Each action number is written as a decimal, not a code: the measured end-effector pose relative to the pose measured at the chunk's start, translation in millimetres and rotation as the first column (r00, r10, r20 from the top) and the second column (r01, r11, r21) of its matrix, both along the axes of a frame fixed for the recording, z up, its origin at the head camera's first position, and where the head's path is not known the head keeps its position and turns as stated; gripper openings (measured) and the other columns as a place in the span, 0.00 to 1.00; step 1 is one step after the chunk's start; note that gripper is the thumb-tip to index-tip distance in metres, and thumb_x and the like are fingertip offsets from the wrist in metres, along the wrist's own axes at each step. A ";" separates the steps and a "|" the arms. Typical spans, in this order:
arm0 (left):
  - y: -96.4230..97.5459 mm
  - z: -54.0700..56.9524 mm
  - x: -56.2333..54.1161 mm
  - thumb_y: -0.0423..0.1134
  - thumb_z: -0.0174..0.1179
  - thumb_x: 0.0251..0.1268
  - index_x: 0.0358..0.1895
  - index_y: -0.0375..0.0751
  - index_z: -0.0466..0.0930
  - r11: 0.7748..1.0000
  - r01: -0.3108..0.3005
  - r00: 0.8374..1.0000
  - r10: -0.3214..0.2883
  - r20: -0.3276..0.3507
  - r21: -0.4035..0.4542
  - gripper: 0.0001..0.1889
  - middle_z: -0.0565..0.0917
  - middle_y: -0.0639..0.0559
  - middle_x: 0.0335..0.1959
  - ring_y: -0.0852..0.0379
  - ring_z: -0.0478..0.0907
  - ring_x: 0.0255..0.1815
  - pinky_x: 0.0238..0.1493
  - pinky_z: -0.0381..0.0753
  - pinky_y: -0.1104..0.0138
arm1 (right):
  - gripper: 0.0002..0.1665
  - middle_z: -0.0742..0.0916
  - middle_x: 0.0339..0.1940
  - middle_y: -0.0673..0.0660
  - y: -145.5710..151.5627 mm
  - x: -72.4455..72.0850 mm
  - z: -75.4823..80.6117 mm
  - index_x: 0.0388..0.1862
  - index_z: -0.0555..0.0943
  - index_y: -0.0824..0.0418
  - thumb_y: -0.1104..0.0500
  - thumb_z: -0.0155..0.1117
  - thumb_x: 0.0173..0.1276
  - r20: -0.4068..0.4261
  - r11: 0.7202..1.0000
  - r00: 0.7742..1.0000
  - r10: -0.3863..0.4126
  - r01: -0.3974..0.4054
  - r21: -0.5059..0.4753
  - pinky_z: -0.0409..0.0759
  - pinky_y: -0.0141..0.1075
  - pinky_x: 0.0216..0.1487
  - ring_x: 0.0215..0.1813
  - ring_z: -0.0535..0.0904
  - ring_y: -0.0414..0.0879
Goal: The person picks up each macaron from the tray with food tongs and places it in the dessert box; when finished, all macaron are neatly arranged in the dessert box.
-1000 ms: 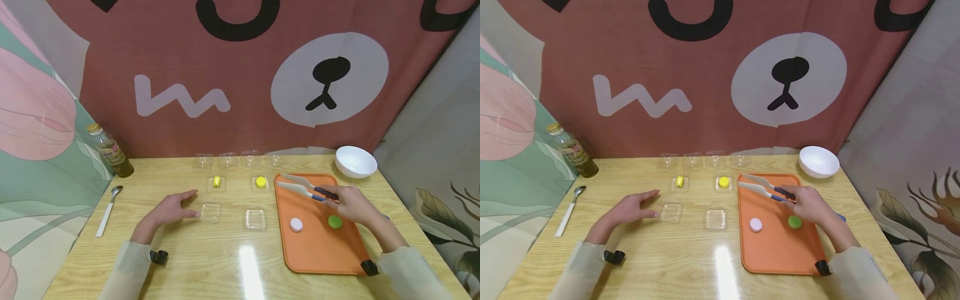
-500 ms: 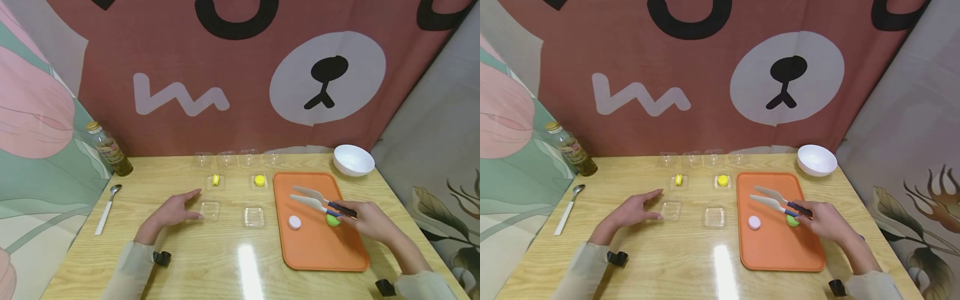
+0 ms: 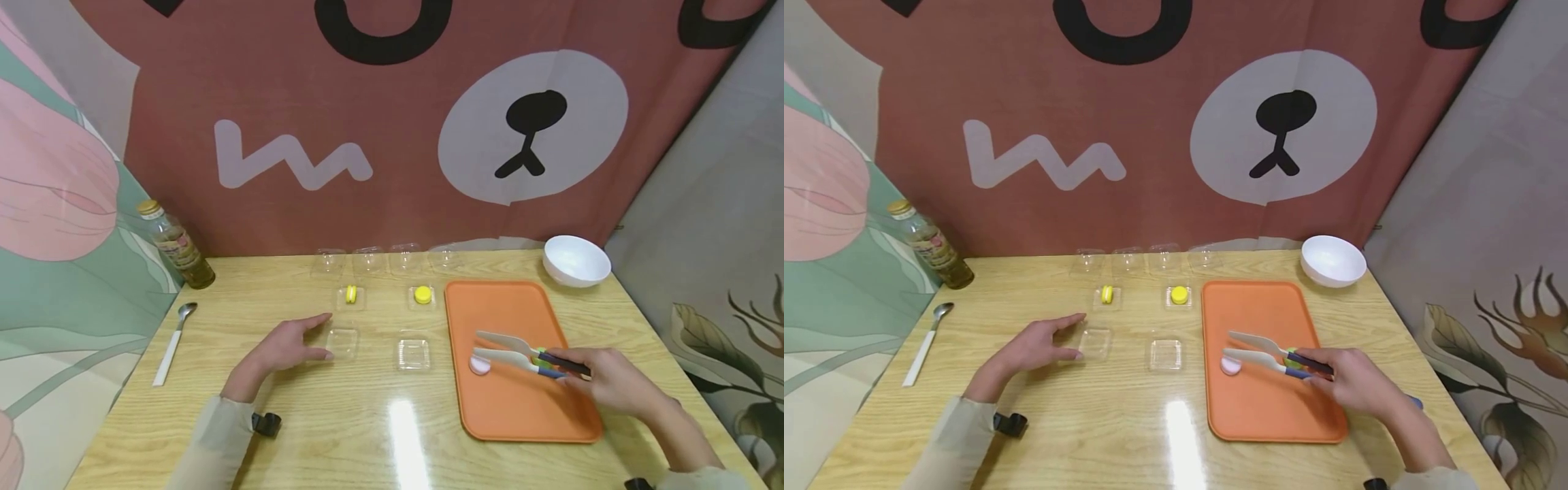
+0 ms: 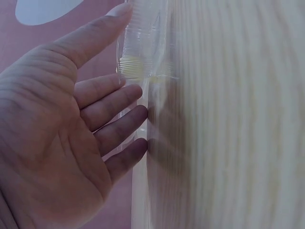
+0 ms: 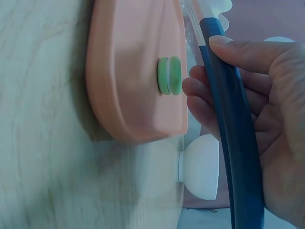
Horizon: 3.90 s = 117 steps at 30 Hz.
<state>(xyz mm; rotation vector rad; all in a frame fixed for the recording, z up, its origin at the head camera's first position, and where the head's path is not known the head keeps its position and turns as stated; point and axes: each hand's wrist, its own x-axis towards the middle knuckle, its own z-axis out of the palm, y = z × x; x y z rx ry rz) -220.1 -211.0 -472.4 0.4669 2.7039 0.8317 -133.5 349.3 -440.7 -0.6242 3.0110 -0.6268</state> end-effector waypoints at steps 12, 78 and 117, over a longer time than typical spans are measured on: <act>2.0 -1.3 2.1 0.58 0.72 0.58 0.78 0.49 0.65 0.999 -0.039 0.999 0.039 0.004 -0.003 0.45 0.70 0.37 0.75 0.37 0.65 0.76 0.72 0.69 0.42 | 0.25 0.91 0.45 0.51 -4.1 7.7 -6.2 0.56 0.87 0.54 0.61 0.77 0.58 0.033 1.000 0.999 0.023 -0.023 -0.005 0.81 0.29 0.35 0.40 0.81 0.29; 11.3 0.2 1.5 0.60 0.71 0.58 0.77 0.50 0.65 0.998 -0.048 0.998 0.045 -0.053 -0.049 0.45 0.72 0.40 0.74 0.39 0.69 0.74 0.69 0.74 0.44 | 0.26 0.92 0.44 0.58 -69.6 -55.1 16.2 0.62 0.84 0.59 0.62 0.73 0.64 -0.098 0.998 0.995 0.013 -0.018 -0.057 0.69 0.29 0.25 0.32 0.79 0.37; 15.0 -0.4 0.8 0.63 0.71 0.57 0.77 0.53 0.66 0.993 -0.053 0.997 0.047 -0.066 -0.106 0.45 0.74 0.42 0.73 0.39 0.72 0.72 0.66 0.76 0.44 | 0.27 0.90 0.52 0.57 -151.2 -85.7 24.5 0.67 0.80 0.56 0.57 0.69 0.70 -0.049 0.975 0.976 0.214 -0.216 -0.045 0.74 0.29 0.28 0.30 0.83 0.37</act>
